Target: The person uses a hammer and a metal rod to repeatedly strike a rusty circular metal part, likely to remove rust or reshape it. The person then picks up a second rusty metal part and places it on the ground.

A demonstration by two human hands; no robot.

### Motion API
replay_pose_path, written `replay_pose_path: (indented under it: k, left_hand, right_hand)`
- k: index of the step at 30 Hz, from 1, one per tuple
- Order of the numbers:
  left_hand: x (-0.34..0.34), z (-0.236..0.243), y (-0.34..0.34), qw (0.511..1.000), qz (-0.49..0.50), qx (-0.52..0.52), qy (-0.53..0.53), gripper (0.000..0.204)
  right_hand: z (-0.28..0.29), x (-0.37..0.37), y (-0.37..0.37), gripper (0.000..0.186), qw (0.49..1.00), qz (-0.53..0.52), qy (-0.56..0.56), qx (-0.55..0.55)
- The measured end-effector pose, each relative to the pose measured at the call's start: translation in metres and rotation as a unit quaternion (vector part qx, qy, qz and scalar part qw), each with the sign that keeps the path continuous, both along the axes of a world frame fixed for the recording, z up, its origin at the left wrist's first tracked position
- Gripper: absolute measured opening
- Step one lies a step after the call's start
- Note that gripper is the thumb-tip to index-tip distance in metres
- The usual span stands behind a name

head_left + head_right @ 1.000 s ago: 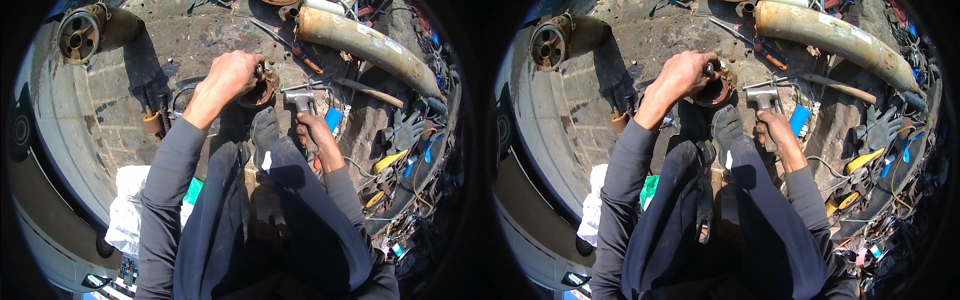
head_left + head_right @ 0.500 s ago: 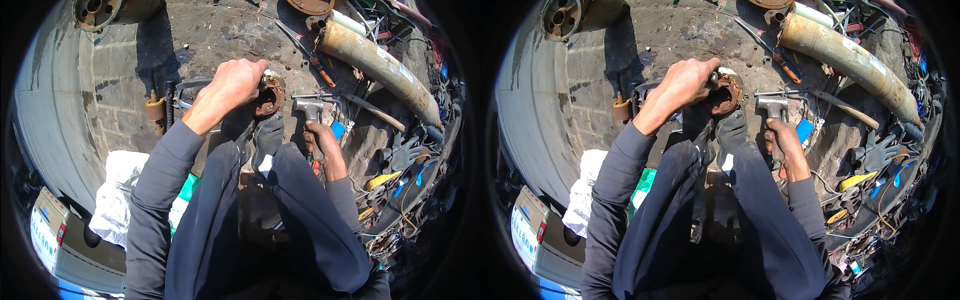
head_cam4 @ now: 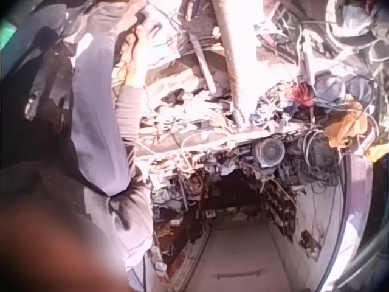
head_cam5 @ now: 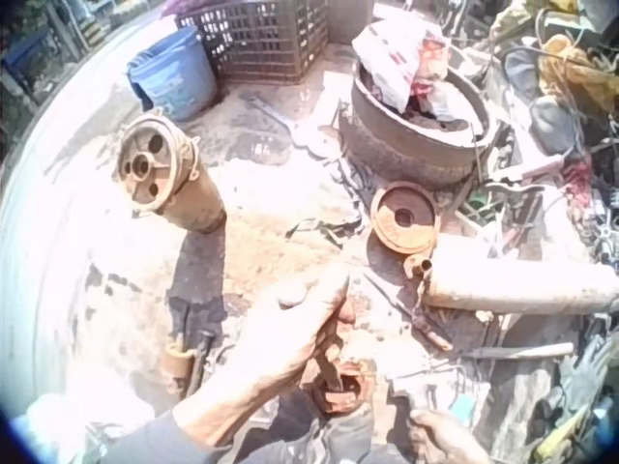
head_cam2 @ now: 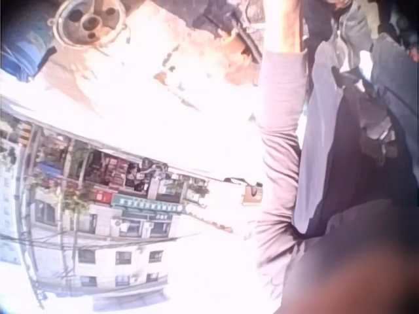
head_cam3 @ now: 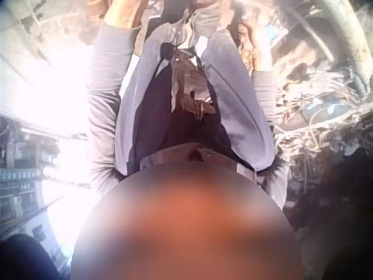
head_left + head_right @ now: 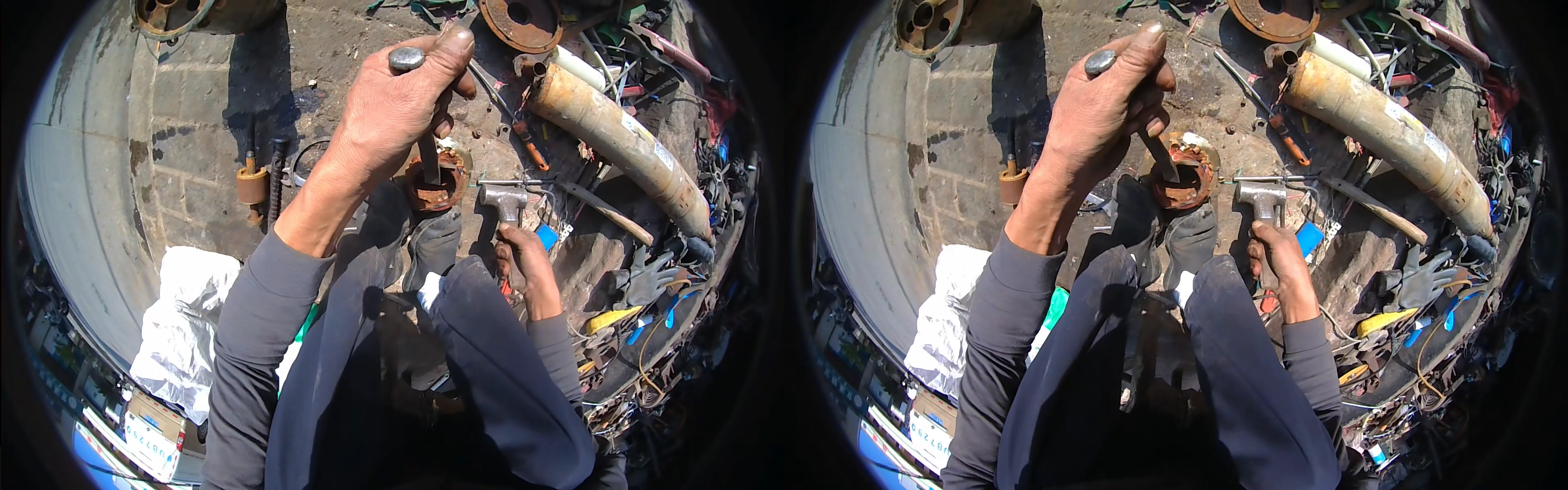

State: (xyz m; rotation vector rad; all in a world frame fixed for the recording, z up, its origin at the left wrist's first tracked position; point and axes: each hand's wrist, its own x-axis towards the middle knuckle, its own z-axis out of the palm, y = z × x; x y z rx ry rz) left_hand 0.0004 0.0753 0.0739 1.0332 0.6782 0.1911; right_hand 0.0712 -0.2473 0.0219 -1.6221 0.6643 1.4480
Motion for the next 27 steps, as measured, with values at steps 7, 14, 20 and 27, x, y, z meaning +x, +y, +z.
replay_pose_path:
  k: [7,14,20,27]
  left_hand:
    - [0.002,-0.040,-0.031,0.998,0.002,-0.009,0.058,0.051]
    - [-0.001,-0.059,-0.038,0.997,0.004,-0.030,0.066,0.043]
    - [0.002,-0.063,-0.040,0.997,0.022,-0.054,0.053,0.041]
    - [-0.004,-0.065,-0.042,0.995,-0.013,-0.016,0.098,0.055]
  right_hand:
    - [-0.001,-0.001,-0.001,0.019,1.000,-0.003,-0.005,-0.006]
    - [-0.001,0.000,-0.002,0.018,1.000,0.000,-0.007,-0.008]
    - [-0.001,0.000,-0.003,0.017,1.000,-0.001,-0.007,-0.003]
    - [-0.001,0.001,-0.003,0.018,1.000,-0.003,0.008,0.000]
